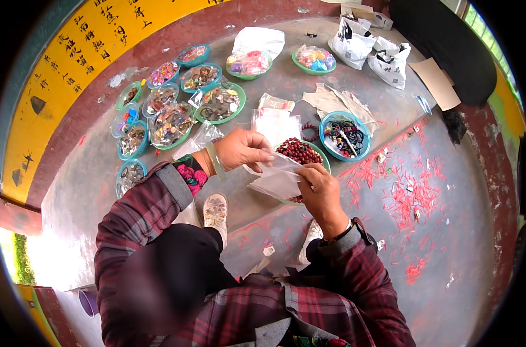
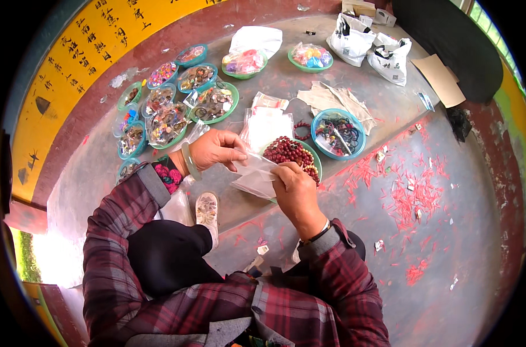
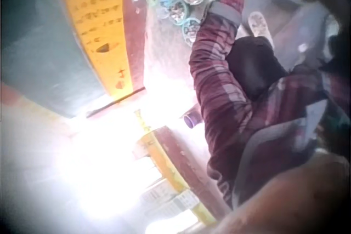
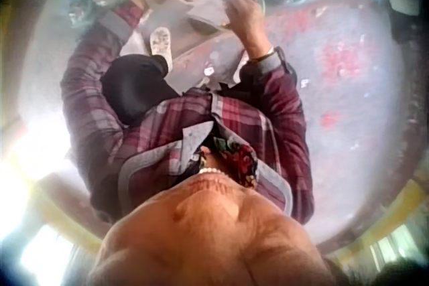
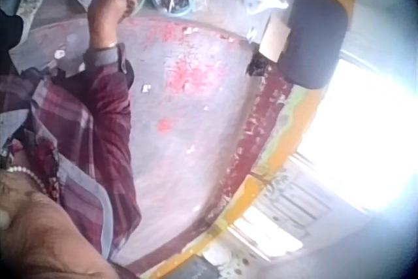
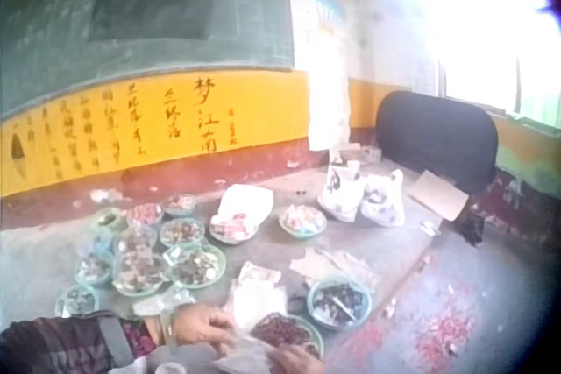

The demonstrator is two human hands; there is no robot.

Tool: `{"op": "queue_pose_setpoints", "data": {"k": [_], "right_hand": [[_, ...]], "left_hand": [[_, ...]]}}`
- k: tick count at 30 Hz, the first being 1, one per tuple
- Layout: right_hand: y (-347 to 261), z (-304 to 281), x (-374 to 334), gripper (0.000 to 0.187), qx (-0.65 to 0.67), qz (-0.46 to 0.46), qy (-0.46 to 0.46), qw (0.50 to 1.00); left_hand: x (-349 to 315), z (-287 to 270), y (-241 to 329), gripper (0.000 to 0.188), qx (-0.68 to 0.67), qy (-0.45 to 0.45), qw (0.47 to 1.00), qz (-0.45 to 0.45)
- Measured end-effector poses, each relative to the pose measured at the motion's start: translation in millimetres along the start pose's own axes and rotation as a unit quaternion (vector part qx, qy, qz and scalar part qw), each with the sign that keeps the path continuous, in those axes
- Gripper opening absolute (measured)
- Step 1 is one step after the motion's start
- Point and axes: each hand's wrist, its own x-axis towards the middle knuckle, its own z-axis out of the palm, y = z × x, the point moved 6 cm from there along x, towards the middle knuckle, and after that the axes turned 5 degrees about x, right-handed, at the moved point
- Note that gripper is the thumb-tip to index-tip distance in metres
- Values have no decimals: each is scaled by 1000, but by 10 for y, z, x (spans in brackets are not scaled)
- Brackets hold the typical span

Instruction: The person sits on the floor and repeatedly picks up beaded bracelets from a bowl, places them into small plastic bags, and sets the filled bags aside. The workspace includes multiple bowls of beads and a tray of tools.

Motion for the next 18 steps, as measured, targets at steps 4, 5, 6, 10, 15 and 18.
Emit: {"op": "queue_pose_setpoints", "data": {"k": [4, 5, 6, 10, 15, 18], "right_hand": [[84, 54, -6, 12, 17, 19, -20, 999], [82, 74, 3, 13, 15, 23, -34, 999], [84, 94, 17, 13, 14, 25, -44, 999], [103, 139, 43, 14, 11, 16, -45, 999], [-52, 73, 108, 13, 47, 15, -40, 998], [-125, 208, 54, 13, 115, 26, -153, 981]], "left_hand": [[-33, -45, -30, 22, 5, 54, 998, 7], [-44, -50, -20, 23, 16, 70, 997, 17], [-56, -50, -12, 24, 26, 86, 996, 26], [-108, -123, -83, 26, 58, 140, 988, 34], [-148, -248, -170, 26, 108, 212, 971, 31], [-75, -154, -308, 29, 100, 179, 977, 54]]}}
